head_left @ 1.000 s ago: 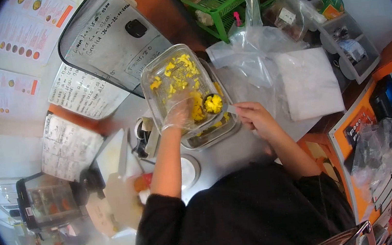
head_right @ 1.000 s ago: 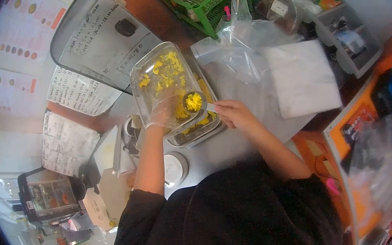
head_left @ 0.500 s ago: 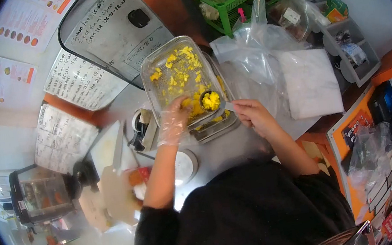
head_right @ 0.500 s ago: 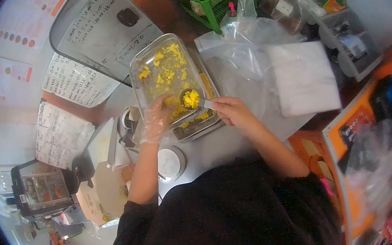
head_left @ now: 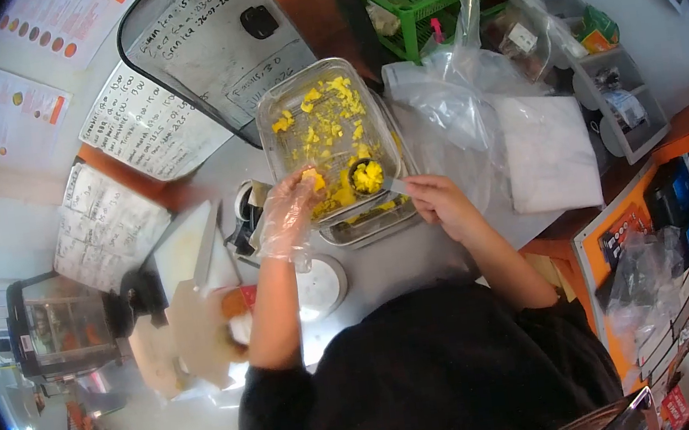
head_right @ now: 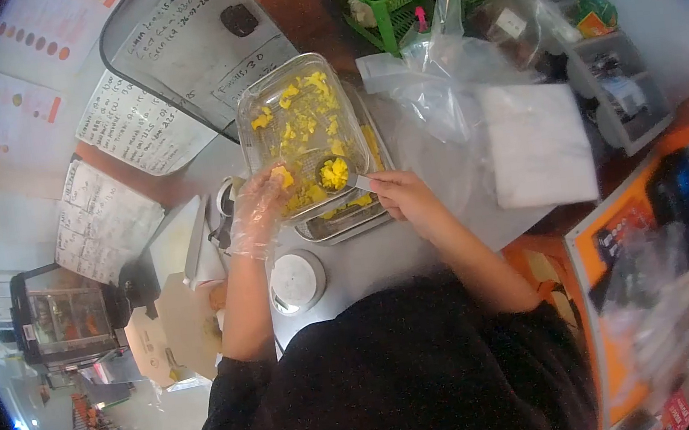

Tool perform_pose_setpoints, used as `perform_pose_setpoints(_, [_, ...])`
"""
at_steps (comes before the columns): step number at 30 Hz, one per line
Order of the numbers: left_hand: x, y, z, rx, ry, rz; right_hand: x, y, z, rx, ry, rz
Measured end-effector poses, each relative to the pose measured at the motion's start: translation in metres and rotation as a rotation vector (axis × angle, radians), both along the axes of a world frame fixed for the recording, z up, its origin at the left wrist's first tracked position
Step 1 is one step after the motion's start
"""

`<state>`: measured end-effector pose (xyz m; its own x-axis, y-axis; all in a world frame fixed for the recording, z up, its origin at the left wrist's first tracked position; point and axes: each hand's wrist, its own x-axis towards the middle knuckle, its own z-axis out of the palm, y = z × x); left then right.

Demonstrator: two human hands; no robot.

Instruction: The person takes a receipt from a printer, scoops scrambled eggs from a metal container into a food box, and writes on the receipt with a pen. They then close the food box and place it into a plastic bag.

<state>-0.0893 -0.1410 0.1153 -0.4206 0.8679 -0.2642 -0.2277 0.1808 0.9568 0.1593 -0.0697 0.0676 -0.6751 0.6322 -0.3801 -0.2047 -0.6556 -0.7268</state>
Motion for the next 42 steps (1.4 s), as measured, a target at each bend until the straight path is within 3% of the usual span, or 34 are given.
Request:
perform_pose_setpoints(7, [-0.007, -0.003, -0.004, 0.008, 0.089, 0.012, -0.003, -0.001, 0.0, 0.018, 0.006, 0.014])
perform_pose_setpoints(10, [0.015, 0.002, 0.015, -0.025, 0.281, 0.008, -0.008, -0.002, -0.005, 0.002, 0.005, -0.001])
perform_pose_setpoints(12, [0.035, 0.003, 0.033, 0.123, 0.948, -0.162, -0.011, -0.003, 0.0, -0.005, 0.004, 0.001])
perform_pose_setpoints(13, [0.038, 0.004, 0.027, 0.121, 0.948, -0.159, -0.012, -0.004, 0.001, -0.01, 0.003, 0.006])
perform_pose_setpoints(15, [0.039, 0.007, 0.011, 0.173, 1.271, -0.514, -0.016, -0.005, 0.002, -0.001, 0.003, 0.005])
perform_pose_setpoints(16, [0.037, 0.006, 0.006, 0.173, 1.271, -0.51, -0.017, -0.005, 0.002, 0.006, 0.004, -0.002])
perform_pose_setpoints(18, [0.037, 0.006, 0.0, 0.408, 1.404, -0.512, -0.018, -0.005, -0.003, 0.014, 0.005, 0.0])
perform_pose_setpoints(22, [0.048, -0.003, 0.012, 0.365, 1.387, -0.433, -0.015, -0.008, -0.004, -0.001, 0.027, 0.005])
perform_pose_setpoints(24, [0.05, -0.006, 0.024, 0.208, 1.009, -0.197, -0.012, -0.007, -0.001, -0.011, 0.047, -0.005])
perform_pose_setpoints(25, [0.045, -0.006, 0.03, 0.209, 1.009, -0.2, -0.01, -0.006, 0.0, -0.021, 0.066, -0.02])
perform_pose_setpoints(27, [0.033, -0.007, 0.038, -0.111, 0.986, -0.345, -0.004, -0.003, 0.003, -0.025, 0.07, -0.037])
perform_pose_setpoints(28, [0.028, -0.002, 0.023, -0.11, 0.987, -0.342, -0.001, -0.002, 0.005, -0.03, 0.075, -0.048])
perform_pose_setpoints(30, [0.014, 0.014, -0.022, -0.072, 1.426, -0.47, 0.005, 0.002, 0.006, -0.024, 0.077, -0.06])
perform_pose_setpoints(34, [0.017, 0.037, -0.032, -0.013, 1.475, -0.375, 0.015, 0.006, 0.017, -0.008, 0.047, -0.123])
perform_pose_setpoints(37, [0.011, 0.045, -0.046, -0.032, 1.523, -0.521, 0.022, 0.01, 0.015, -0.013, 0.046, -0.142])
perform_pose_setpoints(39, [0.006, 0.046, -0.054, 0.201, 1.544, -0.502, 0.025, 0.009, 0.017, -0.021, 0.026, -0.157])
perform_pose_setpoints(40, [0.005, 0.044, -0.054, 0.201, 1.542, -0.511, 0.026, 0.009, 0.017, -0.024, 0.009, -0.166])
perform_pose_setpoints(42, [0.005, 0.039, -0.052, 0.091, 1.357, -0.481, 0.025, 0.009, 0.011, -0.03, 0.016, -0.175])
